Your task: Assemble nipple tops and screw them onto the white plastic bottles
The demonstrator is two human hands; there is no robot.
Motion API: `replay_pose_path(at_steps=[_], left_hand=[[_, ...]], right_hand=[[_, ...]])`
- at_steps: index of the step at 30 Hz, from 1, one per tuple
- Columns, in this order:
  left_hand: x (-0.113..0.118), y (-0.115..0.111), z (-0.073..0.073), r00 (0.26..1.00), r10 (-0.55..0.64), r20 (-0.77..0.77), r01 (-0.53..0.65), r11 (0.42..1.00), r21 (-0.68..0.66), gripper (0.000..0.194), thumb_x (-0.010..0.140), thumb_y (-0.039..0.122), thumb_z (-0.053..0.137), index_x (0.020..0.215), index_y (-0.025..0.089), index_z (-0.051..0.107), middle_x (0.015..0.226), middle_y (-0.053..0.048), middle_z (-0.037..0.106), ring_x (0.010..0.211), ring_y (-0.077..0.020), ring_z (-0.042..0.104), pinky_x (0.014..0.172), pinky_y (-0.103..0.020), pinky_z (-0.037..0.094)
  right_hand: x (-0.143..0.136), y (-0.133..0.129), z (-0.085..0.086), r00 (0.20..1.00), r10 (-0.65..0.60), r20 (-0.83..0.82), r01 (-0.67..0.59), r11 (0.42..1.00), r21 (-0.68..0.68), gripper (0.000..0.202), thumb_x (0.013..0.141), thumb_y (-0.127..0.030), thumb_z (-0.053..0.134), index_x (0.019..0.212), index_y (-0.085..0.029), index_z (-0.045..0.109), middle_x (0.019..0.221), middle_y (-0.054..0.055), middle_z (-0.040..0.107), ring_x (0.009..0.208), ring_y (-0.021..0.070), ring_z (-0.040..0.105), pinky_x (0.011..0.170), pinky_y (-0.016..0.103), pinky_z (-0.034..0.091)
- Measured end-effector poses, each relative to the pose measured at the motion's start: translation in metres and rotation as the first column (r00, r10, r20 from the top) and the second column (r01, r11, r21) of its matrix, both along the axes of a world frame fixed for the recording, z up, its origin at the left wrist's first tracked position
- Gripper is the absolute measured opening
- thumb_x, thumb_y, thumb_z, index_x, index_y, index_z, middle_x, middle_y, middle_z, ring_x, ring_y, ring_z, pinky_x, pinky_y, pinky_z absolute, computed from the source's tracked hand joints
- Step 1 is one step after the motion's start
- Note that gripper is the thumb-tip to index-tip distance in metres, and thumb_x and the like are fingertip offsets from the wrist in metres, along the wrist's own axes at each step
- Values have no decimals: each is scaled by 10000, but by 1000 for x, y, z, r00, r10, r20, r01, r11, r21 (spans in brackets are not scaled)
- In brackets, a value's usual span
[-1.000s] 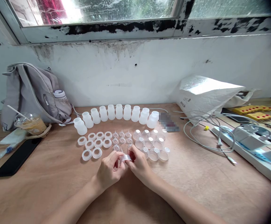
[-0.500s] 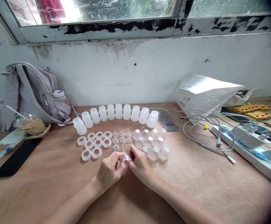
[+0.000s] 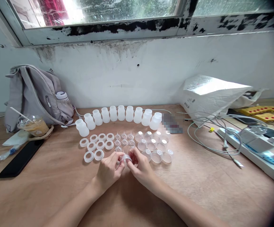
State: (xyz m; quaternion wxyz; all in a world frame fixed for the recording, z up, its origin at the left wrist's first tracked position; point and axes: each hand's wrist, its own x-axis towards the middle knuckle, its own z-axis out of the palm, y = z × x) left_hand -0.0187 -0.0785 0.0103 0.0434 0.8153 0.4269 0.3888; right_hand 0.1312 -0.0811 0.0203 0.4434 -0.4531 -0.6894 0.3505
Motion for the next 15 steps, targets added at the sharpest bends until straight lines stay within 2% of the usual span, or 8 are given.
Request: replay_pose_path(at_steps=[6,10,15], left_hand=[[0,-1,-1,999,-40,9,40,999,-14,152,791,132,469,932,179,499,757,-8,617,568,-103,564,499,-200,424],[-3,1,0,996,-85,10,85,996,-27,202,760,119,486,952,179,474,756,-9,592,592,-110,558,520,-209,436],[-5,3,-1,994,-108,-3,108,994,-28,169,771,151,502,934,181,466,734,-7,584,587,-111,548,527,-217,437]], right_hand=[[1,-1,-3,999,-32,29,32,999,12,147,695,-85,450,714,-207,369,644,-34,417,551,102,390,490,217,315],[2,-3,-1,1000,-6,21,5,999,50,126,707,-92,448,743,-205,407,672,-20,449,558,106,422,510,220,350],[4,-5,0,992,-14,123,2,995,99,88,740,-126,457,752,-204,418,660,-17,453,546,112,435,514,231,350]])
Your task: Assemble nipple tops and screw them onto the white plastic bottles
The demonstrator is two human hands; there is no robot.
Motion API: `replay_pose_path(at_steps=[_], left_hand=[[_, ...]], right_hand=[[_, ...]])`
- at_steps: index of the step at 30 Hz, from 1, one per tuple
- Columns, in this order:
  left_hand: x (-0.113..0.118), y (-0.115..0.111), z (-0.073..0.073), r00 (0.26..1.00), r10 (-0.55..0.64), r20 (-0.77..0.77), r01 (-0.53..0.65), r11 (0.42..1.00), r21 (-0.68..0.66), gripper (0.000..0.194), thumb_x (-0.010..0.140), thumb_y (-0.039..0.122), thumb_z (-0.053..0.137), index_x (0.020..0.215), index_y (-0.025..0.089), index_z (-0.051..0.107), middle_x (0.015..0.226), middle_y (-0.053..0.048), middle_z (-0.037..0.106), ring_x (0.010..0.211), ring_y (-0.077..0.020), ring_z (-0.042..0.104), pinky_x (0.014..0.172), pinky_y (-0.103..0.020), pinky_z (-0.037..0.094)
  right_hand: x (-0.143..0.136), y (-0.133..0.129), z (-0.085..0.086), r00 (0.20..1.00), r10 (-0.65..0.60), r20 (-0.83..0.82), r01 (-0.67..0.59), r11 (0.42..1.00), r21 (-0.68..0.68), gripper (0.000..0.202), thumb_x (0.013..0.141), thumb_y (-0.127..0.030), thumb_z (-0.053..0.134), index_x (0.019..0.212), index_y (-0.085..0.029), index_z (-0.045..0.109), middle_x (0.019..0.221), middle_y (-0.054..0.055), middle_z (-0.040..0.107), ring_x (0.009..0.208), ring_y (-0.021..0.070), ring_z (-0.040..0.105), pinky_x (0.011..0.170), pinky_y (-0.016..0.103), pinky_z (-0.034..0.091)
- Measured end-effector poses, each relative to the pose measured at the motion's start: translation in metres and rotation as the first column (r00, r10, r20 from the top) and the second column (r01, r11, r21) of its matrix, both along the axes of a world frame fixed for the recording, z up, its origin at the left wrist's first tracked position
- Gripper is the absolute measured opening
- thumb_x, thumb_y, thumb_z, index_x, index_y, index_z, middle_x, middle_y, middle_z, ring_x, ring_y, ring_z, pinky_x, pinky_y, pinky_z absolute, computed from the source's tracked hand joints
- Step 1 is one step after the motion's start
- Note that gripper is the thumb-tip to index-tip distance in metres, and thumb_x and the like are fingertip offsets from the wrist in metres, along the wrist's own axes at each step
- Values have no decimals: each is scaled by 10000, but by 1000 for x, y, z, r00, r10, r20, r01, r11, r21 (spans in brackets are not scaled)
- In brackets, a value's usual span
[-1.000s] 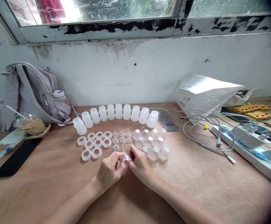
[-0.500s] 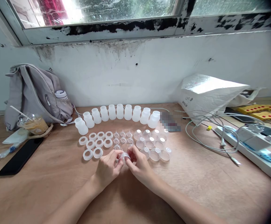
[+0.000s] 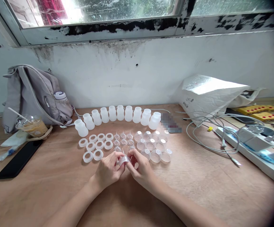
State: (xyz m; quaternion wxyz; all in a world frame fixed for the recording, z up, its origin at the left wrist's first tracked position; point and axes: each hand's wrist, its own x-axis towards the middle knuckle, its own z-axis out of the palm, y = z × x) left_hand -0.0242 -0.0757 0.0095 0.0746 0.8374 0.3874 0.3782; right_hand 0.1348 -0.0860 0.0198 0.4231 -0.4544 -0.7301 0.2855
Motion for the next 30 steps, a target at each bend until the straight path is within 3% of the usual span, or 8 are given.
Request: replay_pose_path(at_steps=[7,30], left_hand=[[3,-3,0,999,38,5,-38,999,-21,150,774,204,528,902,182,453,695,6,574,555,-106,551,485,-205,417],[6,-6,-6,997,11,70,-13,999,29,148,749,170,534,834,189,415,600,40,511,461,-77,480,439,-182,361]], right_hand=[[1,2,-10,998,2,57,-5,998,55,104,748,-114,451,751,-201,394,637,-36,419,521,92,399,493,209,327],[0,-1,-5,993,12,117,-27,992,122,121,713,-111,448,753,-198,376,635,-37,408,505,88,383,480,200,321]])
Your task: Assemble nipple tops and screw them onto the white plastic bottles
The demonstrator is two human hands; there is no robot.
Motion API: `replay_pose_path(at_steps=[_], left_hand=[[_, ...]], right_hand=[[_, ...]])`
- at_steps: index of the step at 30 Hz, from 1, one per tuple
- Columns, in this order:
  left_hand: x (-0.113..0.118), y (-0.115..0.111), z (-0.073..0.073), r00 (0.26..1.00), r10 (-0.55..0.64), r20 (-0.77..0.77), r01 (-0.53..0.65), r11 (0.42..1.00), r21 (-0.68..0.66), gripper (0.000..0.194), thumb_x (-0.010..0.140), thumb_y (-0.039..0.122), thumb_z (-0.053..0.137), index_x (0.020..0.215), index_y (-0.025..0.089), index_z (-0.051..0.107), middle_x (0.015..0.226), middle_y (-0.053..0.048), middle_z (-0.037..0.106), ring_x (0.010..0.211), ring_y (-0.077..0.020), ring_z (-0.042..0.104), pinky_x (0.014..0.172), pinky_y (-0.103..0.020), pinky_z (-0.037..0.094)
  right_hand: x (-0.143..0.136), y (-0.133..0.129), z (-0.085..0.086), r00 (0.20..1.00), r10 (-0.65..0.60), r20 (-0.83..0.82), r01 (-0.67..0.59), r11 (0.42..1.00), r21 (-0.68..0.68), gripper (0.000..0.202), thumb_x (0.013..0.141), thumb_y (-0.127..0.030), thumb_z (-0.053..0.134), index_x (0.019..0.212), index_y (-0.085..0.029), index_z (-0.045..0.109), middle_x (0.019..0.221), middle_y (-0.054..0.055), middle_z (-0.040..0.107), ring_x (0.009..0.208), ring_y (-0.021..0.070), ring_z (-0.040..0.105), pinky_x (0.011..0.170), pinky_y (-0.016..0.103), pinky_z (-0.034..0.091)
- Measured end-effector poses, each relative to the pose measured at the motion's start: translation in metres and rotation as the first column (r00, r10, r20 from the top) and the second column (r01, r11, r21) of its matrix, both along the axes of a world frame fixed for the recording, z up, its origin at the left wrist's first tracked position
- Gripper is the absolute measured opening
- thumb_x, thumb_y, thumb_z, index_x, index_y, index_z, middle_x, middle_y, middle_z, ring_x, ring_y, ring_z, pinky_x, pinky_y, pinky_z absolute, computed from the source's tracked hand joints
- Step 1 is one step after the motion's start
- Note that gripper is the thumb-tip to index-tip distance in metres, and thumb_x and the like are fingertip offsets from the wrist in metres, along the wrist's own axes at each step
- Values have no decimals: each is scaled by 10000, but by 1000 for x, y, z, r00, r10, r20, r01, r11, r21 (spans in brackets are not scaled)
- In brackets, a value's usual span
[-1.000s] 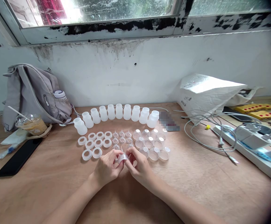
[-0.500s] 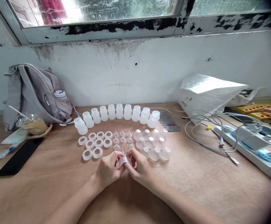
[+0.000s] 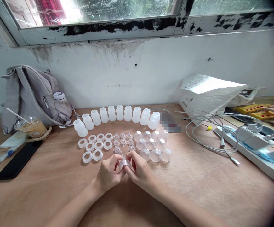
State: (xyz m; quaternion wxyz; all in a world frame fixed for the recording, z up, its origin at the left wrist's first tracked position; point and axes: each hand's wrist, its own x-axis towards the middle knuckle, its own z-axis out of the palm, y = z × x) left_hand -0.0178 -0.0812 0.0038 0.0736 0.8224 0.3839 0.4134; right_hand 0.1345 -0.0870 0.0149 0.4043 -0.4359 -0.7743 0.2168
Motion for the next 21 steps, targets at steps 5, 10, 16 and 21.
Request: replay_pose_path(at_steps=[5,10,16,21], left_hand=[[-2,2,-1,999,8,-34,-7,1000,22,126,758,149,513,849,189,436,617,35,522,482,-79,489,459,-182,388],[-2,0,3,1000,30,-11,-29,999,37,136,772,166,522,891,187,459,665,22,552,498,-79,493,484,-192,418],[-2,1,8,999,-25,36,25,1000,-1,195,781,148,524,968,179,478,739,-3,573,547,-86,503,511,-206,434],[-4,0,12,985,-129,116,141,985,-98,373,771,156,520,1137,181,452,801,-24,542,613,-103,512,538,-225,461]], right_hand=[[3,0,2,1000,11,-27,-12,1000,-25,113,728,-105,455,754,-196,395,655,-28,430,530,93,409,503,206,343],[3,0,2,999,4,-41,-4,1000,-8,101,740,-109,450,769,-194,406,673,-19,450,546,96,435,515,208,362],[3,0,0,998,-48,-43,52,996,75,104,753,-112,444,772,-201,394,616,-42,422,491,83,418,468,192,352],[5,1,2,988,-108,-107,121,985,121,53,816,-149,443,835,-198,434,632,-32,480,501,83,454,486,191,387]])
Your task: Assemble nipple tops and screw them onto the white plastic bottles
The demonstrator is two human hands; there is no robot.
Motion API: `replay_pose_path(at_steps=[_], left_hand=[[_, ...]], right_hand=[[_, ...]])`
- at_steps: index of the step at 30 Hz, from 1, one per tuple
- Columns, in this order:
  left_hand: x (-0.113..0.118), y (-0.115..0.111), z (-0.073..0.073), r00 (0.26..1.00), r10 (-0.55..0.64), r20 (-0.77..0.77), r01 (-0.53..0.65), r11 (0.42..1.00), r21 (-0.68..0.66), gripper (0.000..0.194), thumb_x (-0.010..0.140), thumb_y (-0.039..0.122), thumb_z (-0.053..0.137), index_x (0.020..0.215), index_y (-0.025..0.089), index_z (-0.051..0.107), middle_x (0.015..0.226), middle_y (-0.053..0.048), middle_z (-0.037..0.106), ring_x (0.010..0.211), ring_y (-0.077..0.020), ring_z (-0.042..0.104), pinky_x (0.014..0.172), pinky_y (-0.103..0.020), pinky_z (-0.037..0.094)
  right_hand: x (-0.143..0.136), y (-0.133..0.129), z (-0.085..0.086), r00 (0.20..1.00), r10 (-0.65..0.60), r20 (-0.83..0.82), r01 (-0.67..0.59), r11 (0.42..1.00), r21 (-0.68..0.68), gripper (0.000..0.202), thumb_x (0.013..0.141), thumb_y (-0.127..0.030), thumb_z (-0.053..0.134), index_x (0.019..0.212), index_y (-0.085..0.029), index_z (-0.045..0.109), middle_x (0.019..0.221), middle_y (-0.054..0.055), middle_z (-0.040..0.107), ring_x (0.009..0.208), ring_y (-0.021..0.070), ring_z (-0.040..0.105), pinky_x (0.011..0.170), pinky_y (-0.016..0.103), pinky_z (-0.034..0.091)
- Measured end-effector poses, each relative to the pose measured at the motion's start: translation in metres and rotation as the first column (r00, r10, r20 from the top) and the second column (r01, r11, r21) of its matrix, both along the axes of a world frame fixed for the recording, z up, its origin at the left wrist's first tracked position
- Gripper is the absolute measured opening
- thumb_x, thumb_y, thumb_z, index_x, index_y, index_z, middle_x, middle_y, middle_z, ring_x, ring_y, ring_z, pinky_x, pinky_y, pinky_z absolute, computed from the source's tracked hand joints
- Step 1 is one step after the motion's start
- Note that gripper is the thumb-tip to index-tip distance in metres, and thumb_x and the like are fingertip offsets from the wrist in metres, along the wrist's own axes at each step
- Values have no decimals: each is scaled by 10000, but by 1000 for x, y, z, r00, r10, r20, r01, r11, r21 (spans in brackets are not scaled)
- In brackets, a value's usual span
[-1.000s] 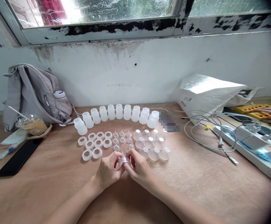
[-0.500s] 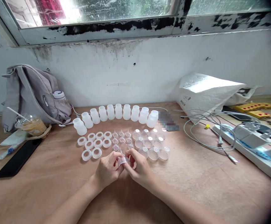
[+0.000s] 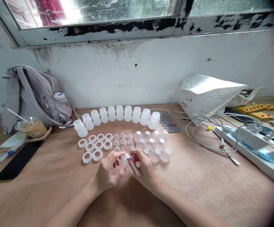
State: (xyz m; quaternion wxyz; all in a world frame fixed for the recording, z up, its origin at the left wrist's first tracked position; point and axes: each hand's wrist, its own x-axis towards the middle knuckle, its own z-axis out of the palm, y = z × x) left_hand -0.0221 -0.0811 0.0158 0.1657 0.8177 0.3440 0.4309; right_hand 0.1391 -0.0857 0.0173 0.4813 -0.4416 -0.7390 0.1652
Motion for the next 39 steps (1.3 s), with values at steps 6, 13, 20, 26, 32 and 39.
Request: replay_pose_path(at_steps=[6,13,20,26,32,39], left_hand=[[-4,-1,6,998,9,-55,-5,997,72,528,718,76,476,1223,221,425,956,-71,490,805,-166,522,717,-321,485],[-6,5,6,983,89,-159,-48,969,242,453,718,82,519,1155,193,476,1015,-94,538,953,-235,500,823,-403,424],[-3,7,5,977,126,-170,-76,958,278,305,760,139,542,1063,165,507,906,-68,614,861,-207,531,784,-364,423],[-3,7,5,968,184,-169,-136,955,263,126,750,187,474,868,163,509,776,-52,582,747,-192,517,687,-329,430],[-3,7,3,965,195,-173,-143,952,270,68,729,215,443,771,170,472,694,-43,524,660,-182,465,609,-309,401],[-3,7,0,967,178,-183,-127,957,261,96,744,262,414,741,177,460,673,-39,506,640,-178,445,593,-305,382]], right_hand=[[0,1,1,997,35,-68,-38,998,-48,51,849,-168,425,873,-198,458,670,-8,536,535,95,499,503,207,412],[-2,0,0,955,158,-252,-223,941,-255,70,870,-209,412,897,-194,474,657,-17,526,513,91,507,481,208,433],[-2,-1,6,981,30,-191,-70,976,-206,162,861,-209,434,1007,-188,502,816,41,572,654,126,550,562,238,475],[0,-6,14,977,169,-129,-182,978,-104,273,866,-217,430,1137,-210,463,1008,76,561,824,158,566,672,277,501],[0,-7,12,977,200,-72,-206,976,-78,320,828,-232,510,1141,-207,451,993,74,577,732,142,566,659,282,505],[0,-7,11,977,204,-64,-209,973,-98,296,820,-235,514,1109,-189,468,946,71,579,710,139,564,653,281,505]])
